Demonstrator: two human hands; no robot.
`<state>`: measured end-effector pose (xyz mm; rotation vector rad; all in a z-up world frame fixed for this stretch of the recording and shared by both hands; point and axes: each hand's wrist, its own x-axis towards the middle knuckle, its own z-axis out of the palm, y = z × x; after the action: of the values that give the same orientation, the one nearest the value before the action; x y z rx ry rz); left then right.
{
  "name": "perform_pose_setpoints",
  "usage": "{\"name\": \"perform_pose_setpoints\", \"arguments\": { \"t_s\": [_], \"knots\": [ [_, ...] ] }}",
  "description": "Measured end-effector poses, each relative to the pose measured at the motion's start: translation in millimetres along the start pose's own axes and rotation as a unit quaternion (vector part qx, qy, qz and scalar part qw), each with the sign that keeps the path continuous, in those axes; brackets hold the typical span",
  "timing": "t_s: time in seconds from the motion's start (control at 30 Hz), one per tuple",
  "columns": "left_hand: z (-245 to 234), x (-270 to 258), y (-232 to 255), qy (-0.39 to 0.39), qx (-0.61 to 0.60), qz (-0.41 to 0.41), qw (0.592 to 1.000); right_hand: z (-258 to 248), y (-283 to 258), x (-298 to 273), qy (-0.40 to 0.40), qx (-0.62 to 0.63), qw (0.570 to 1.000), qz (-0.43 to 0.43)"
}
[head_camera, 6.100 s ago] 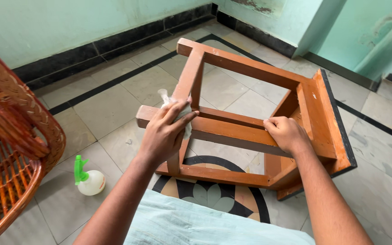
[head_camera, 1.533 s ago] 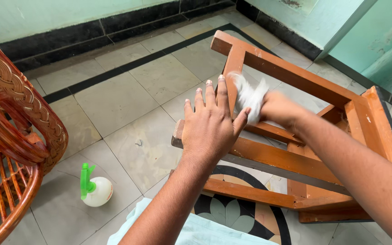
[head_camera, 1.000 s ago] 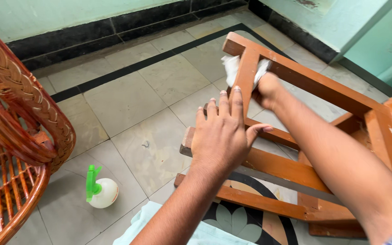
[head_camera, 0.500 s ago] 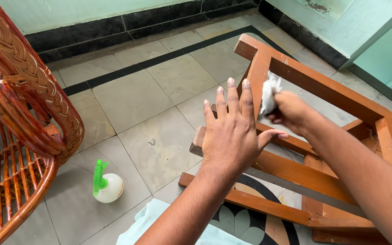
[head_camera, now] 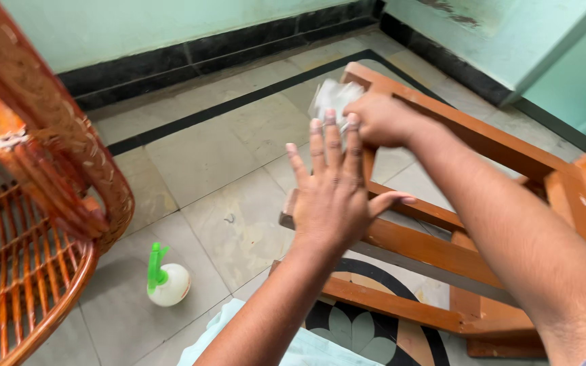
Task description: The person wipes the legs and the underside of a wooden stool with a white cloth, cleaning various surfaces and joints of the object.
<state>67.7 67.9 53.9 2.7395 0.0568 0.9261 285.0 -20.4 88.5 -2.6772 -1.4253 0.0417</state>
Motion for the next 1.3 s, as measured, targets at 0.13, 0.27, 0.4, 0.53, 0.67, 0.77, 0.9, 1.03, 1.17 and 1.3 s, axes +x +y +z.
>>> {"name": "perform_pose_setpoints", "arguments": {
  "t_s": [0.13,0.27,0.4,0.53,0.67,0.77,0.9,1.03,1.17,1.3],
  "knots": [
    [-4,0,3,-0.004,-0.02,-0.017,1.0,17,-46,-49,-0.02,0.207,0.978,-0.033],
    [-5,2,4,-0.038,0.007,0.005,0.999,30,-60,-96,0.191,0.488,0.851,-0.045],
    [-8,1,9,-0.05,-0.015,0.013,0.999,21,-43,-177,0.39,0.617,0.679,0.085],
    [-10,2,13,-0.05,-0.007,0.043,0.998,21,-24,-288,0.526,0.509,0.65,0.203],
    [-5,-1,14,-0.081,-0.002,0.066,0.994,38,-19,-397,0.454,0.007,0.832,0.319],
    [1,6,11,-0.086,0.009,0.099,0.991,59,-10,-427,0.289,-0.15,0.895,0.304],
    [20,12,21,-0.069,0.055,0.151,0.985,69,-10,-447,0.228,-0.051,0.908,0.348],
    [47,23,51,-0.128,0.031,0.192,0.972,56,-8,-447,0.205,0.014,0.901,0.383],
    [58,25,65,-0.17,0.045,0.197,0.964,55,1,-436,0.174,0.031,0.886,0.429],
    [61,23,64,-0.185,0.061,0.202,0.96,72,48,-423,0.193,-0.027,0.888,0.416]
  ]
}}
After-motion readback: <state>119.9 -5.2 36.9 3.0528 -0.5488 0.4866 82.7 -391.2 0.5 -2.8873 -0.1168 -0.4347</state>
